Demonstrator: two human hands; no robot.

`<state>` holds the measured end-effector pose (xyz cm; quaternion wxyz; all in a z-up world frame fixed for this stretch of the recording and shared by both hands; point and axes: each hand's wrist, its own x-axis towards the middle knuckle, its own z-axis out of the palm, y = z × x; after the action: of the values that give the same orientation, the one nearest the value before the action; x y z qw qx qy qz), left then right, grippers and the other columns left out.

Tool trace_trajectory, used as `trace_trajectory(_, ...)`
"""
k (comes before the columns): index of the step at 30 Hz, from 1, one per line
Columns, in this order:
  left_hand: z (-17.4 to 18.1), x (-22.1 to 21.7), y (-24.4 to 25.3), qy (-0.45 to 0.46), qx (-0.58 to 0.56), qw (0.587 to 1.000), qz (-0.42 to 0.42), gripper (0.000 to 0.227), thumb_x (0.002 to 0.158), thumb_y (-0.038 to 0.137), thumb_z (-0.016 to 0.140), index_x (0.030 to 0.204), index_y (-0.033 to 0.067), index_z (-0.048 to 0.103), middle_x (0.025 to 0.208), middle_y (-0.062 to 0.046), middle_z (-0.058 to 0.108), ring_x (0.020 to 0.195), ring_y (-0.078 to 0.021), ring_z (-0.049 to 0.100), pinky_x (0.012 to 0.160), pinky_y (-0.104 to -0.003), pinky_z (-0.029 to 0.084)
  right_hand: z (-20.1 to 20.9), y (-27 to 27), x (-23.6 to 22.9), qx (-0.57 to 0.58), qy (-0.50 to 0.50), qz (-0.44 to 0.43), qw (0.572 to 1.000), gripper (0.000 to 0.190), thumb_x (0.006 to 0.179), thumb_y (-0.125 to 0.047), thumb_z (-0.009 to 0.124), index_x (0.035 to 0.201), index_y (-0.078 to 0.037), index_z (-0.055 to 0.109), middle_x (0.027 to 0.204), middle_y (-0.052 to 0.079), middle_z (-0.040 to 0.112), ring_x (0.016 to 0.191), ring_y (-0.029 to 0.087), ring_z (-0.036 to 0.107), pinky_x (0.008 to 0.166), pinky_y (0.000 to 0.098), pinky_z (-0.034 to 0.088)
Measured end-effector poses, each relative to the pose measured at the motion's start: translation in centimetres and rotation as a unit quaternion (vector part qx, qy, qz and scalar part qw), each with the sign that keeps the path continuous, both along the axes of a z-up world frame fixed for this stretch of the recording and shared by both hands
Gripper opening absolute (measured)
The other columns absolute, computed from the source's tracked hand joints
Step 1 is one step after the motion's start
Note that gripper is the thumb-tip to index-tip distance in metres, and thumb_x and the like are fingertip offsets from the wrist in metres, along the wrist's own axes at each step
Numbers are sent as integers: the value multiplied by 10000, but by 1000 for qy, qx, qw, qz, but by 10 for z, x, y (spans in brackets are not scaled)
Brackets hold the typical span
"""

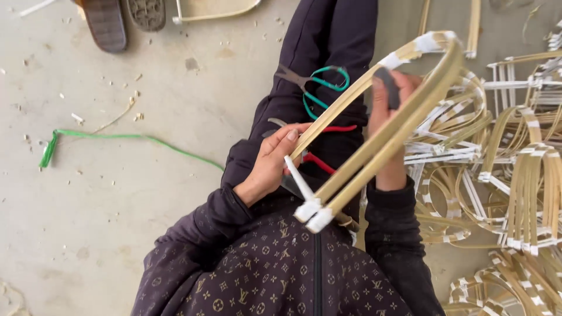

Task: Assembling and securing wooden frame components using ties and cutting tools.

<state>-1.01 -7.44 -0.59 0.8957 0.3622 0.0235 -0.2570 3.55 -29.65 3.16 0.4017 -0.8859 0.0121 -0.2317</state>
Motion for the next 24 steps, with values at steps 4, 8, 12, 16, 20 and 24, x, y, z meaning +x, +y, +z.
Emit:
trace_trajectory(4, -7, 2, 4, 22, 0, 1000, 20, 395, 1108, 255, 465, 1349, -19, 614, 674, 43, 539, 475, -27, 371, 452, -195, 311, 6, 34, -5, -131, -87, 64, 985, 157, 1001, -39, 766, 1141, 2, 706, 1014, 146, 691, 915, 292, 682, 832, 399, 554)
trace_trajectory(8, -18, -2, 10, 49, -6, 998, 25, 390, 1112, 249, 474, 1353, -23, 614, 662, 46, 524, 492, -36, 389, 466, -207, 329, 7, 41, -8, -115, -87, 142, 979, 195, 930, -27, 794, 1102, 3, 706, 960, 149, 692, 896, 309, 683, 811, 421, 543)
trace_trajectory(12, -11, -15, 12, 45, -2, 999, 11, 381, 1118, 251, 490, 1354, -20, 617, 669, 64, 511, 497, -20, 380, 464, -199, 328, 8, 9, 18, -97, -120, 2, 988, 162, 1003, 12, 821, 1134, 15, 726, 1019, 133, 741, 919, 289, 718, 834, 398, 569)
trace_trajectory(16, -10, -8, 14, 58, -22, 998, 24, 384, 1104, 259, 486, 1354, -7, 605, 702, 58, 541, 513, -25, 404, 468, -197, 337, 17, 38, -11, -129, -99, 109, 981, 248, 931, 30, 754, 1174, 53, 710, 1101, 196, 708, 984, 345, 690, 890, 422, 561)
trace_trajectory(20, -5, -7, 12, 71, -33, 997, 26, 383, 1119, 273, 480, 1354, -6, 599, 750, 38, 575, 542, -27, 417, 500, -197, 350, 11, 41, -28, 104, -11, 130, 986, 480, 970, -20, 763, 1365, -33, 491, 1189, 153, 674, 1055, 247, 707, 923, 367, 605)
trace_trajectory(24, -3, -2, 8, 30, -6, 999, 42, 391, 1131, 305, 448, 1353, 13, 581, 767, 35, 584, 542, -26, 417, 507, -197, 355, 19, 50, -45, 344, 166, 178, 907, 848, 987, -83, 729, 1627, -17, 176, 1219, 101, 639, 971, 126, 684, 815, 280, 598)
